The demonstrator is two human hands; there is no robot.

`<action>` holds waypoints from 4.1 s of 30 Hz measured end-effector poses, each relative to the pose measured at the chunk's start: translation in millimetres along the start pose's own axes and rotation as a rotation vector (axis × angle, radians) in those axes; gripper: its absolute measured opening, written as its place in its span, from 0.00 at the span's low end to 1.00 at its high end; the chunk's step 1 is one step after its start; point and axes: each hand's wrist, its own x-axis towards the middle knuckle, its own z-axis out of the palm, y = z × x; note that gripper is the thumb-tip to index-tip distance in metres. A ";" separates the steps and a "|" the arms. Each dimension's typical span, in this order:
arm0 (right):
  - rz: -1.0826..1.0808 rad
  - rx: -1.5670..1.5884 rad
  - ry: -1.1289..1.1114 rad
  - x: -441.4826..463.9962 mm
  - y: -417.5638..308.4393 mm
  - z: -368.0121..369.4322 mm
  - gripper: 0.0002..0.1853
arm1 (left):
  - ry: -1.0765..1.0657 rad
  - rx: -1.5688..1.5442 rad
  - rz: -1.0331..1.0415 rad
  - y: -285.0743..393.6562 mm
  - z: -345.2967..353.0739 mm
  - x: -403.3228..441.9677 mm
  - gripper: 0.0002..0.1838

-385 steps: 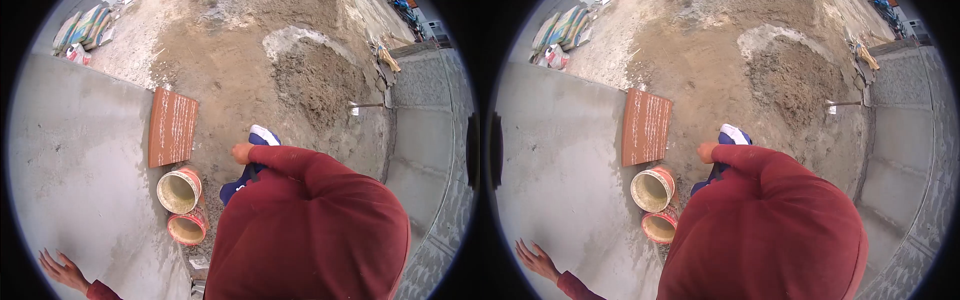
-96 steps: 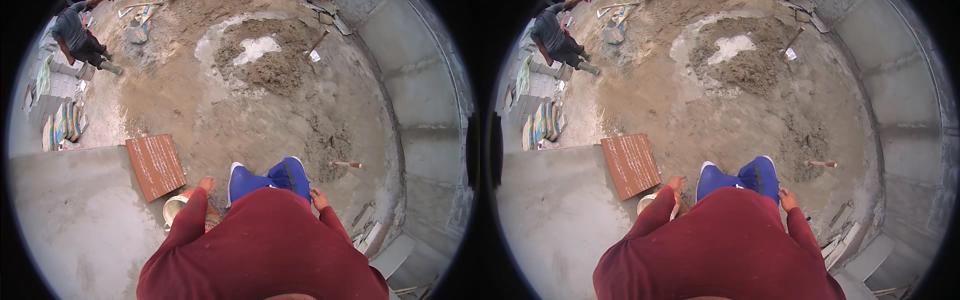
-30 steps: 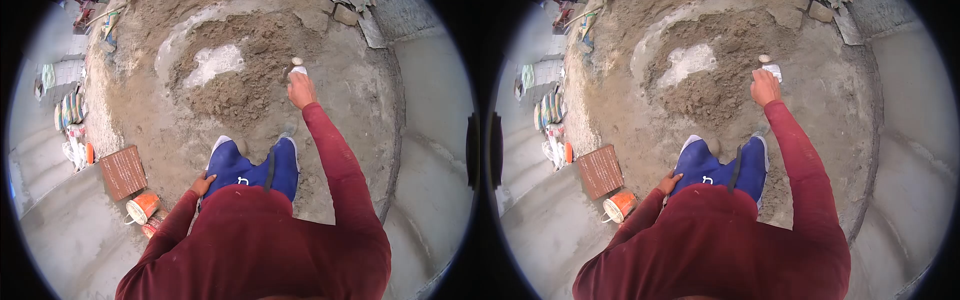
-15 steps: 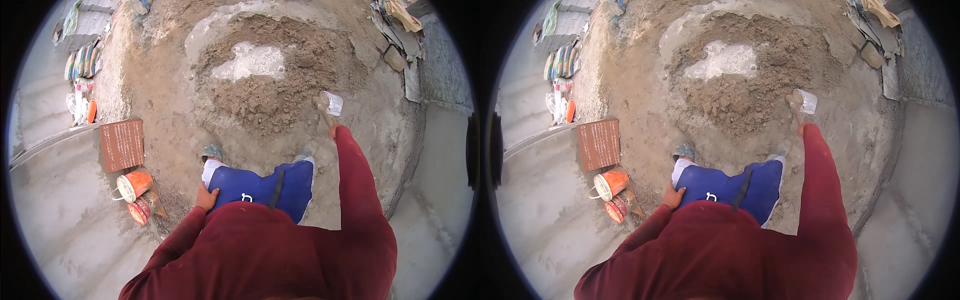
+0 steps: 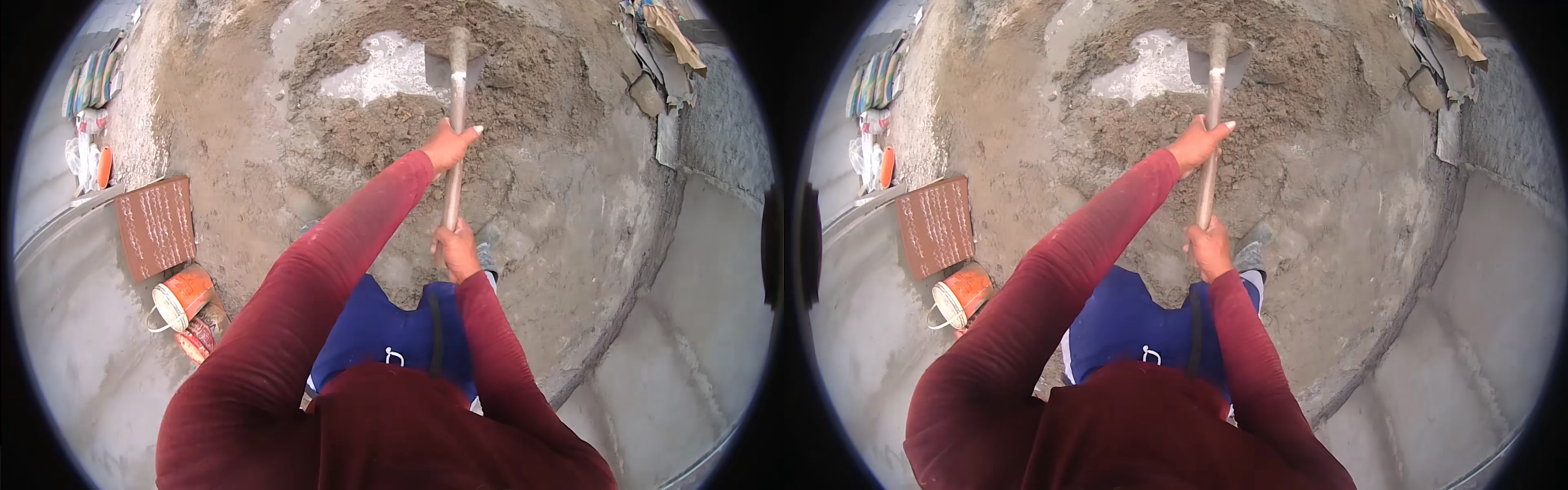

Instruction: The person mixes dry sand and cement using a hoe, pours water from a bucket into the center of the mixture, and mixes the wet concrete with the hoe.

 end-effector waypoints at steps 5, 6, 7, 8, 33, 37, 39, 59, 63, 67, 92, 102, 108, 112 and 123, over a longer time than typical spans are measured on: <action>0.048 -0.164 -0.062 109.5 59.8 43.9 0.11 | 0.212 0.269 -0.183 -110.4 -16.3 119.3 0.37; 0.139 -0.141 -0.032 111.9 88.5 50.5 0.12 | 0.225 0.310 -0.240 -145.8 -11.7 124.9 0.35; 0.238 -0.122 -0.010 106.0 118.0 51.5 0.13 | 0.242 0.349 -0.308 -186.2 -5.6 117.5 0.34; 0.225 -0.235 0.016 97.0 143.6 49.6 0.15 | 0.236 0.380 -0.283 -218.9 -1.5 107.5 0.33; 0.325 -0.145 -0.108 62.8 135.3 -77.5 0.15 | 0.184 -0.137 -0.364 -250.0 101.6 99.4 0.25; 0.230 -0.256 -0.030 13.0 128.0 -73.3 0.16 | 0.073 -0.174 -0.300 -180.9 107.1 30.3 0.25; -0.144 -0.606 0.136 20.5 131.8 -75.0 0.18 | -0.010 -0.371 -0.115 -134.4 104.7 21.1 0.21; -0.272 -0.299 0.199 108.0 105.6 -37.1 0.16 | -0.095 -0.251 -0.020 -110.4 89.7 58.6 0.22; -0.290 -0.436 0.165 166.6 57.0 -54.5 0.16 | 0.062 -0.237 0.112 -77.8 92.8 120.0 0.20; 0.087 -0.149 0.034 162.0 77.6 -50.3 0.14 | -0.009 -0.018 -0.180 -168.0 112.5 154.5 0.17; 0.065 -0.402 0.071 89.2 146.0 22.0 0.12 | 0.015 -0.390 -0.213 -243.1 34.0 57.2 0.15; -0.469 -0.351 0.037 180.1 -26.7 92.3 0.21 | 0.017 -0.293 0.509 -23.5 -85.1 76.2 0.28; -0.568 -0.041 -0.127 435.1 -157.4 131.6 0.10 | 0.206 0.218 0.511 58.0 -140.1 326.1 0.27; -0.244 -0.196 0.078 417.7 -27.8 137.6 0.16 | -0.259 -0.133 0.170 -101.7 -131.2 349.0 0.18; -0.455 -0.589 -0.121 305.8 55.9 139.1 0.18 | 0.203 -0.633 0.394 -162.9 -148.3 178.8 0.12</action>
